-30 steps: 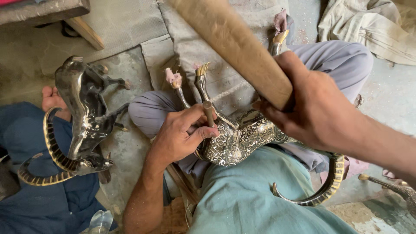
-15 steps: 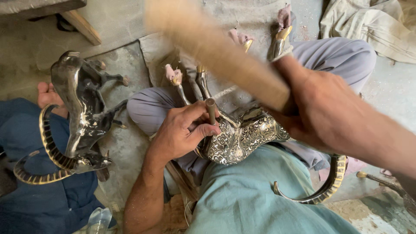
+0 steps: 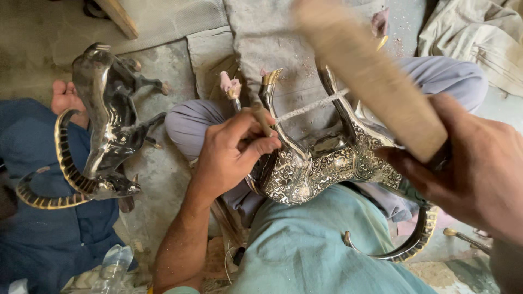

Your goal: The person hammers a metal animal sculpture with a wooden mallet and a small metal punch. They reposition the sculpture on a cushioned block to access different areas and continue striking the surface to refine the decorative patterns.

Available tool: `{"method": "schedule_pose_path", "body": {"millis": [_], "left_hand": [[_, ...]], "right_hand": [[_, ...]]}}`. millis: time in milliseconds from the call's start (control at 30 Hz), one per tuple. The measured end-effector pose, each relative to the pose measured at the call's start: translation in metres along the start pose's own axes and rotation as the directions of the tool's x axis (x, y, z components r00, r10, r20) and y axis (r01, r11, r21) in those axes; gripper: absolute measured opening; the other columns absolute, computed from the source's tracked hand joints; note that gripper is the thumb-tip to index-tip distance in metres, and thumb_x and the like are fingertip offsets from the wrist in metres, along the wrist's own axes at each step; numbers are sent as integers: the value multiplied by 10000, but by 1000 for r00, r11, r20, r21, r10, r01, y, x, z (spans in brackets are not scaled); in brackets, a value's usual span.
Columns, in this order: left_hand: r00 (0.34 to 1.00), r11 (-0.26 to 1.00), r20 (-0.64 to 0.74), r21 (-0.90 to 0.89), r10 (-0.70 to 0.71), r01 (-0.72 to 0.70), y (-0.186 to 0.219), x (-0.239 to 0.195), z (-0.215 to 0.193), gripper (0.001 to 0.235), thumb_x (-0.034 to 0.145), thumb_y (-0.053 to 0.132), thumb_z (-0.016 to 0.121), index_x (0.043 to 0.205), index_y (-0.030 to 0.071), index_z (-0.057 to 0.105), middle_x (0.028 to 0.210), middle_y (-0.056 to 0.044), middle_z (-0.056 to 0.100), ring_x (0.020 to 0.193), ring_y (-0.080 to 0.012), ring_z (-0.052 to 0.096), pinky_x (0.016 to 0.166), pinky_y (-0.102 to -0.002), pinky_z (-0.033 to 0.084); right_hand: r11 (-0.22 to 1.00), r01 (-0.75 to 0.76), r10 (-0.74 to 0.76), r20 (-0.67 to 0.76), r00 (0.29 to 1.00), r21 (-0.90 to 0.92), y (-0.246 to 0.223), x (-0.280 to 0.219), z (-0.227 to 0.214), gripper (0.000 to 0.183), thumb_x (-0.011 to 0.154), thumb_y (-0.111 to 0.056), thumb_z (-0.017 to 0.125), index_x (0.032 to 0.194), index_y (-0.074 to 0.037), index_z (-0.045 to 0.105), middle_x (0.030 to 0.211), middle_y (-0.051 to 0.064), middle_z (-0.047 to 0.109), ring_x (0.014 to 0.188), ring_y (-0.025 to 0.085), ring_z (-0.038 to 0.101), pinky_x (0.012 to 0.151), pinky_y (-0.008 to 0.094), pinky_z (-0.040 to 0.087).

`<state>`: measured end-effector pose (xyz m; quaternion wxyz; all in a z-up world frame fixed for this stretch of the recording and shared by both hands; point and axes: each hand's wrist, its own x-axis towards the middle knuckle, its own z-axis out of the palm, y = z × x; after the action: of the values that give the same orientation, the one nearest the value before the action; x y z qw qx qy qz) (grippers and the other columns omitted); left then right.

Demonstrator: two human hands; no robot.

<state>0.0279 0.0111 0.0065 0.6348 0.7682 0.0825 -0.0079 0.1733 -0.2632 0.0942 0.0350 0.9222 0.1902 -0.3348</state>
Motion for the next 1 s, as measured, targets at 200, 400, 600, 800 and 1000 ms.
{"method": "schedule_pose_path", "body": {"millis": [200,400,600,800,1000], "left_hand": [[987,993,154,99,46,-62,11,9,5,359,924,209,773,1221,43,655,922,-103,771,836,-201,798,718,-321,602],[966,962,234,220,106,-159,16,17,5,384,914,288,775,1169,42,627,891,-151,723,809,-337,741,677,-402,549],[959,938,279,313,59,-148,19,20,5,411,906,287,784,1155,12,607,859,-182,670,765,-403,667,653,-432,519],[954,943,286,285,87,-172,20,20,4,391,918,286,772,1132,10,598,871,-167,679,793,-387,682,664,-424,514],[958,949,282,283,53,-136,19,20,5,365,914,267,780,1116,12,615,867,-154,694,784,-360,703,661,-412,533]], "right_hand": [[859,338,-163,-420,893,385,42,-1,30,679,788,-99,804,1367,92,505,1057,242,668,849,268,712,743,371,615],[934,183,-89,-294,952,308,43,-16,16,680,811,57,720,1447,3,485,997,169,652,803,247,671,679,352,580],[855,184,-47,-280,959,484,25,-20,8,701,795,-17,786,1347,80,364,1013,181,688,848,240,710,733,372,556],[938,101,-51,-154,987,332,29,-8,14,824,847,20,648,1615,-74,367,1111,167,647,814,277,693,730,399,615],[955,291,-270,-244,931,53,43,-9,29,784,767,24,620,1531,-90,486,1205,156,646,868,277,678,761,380,594]]}}
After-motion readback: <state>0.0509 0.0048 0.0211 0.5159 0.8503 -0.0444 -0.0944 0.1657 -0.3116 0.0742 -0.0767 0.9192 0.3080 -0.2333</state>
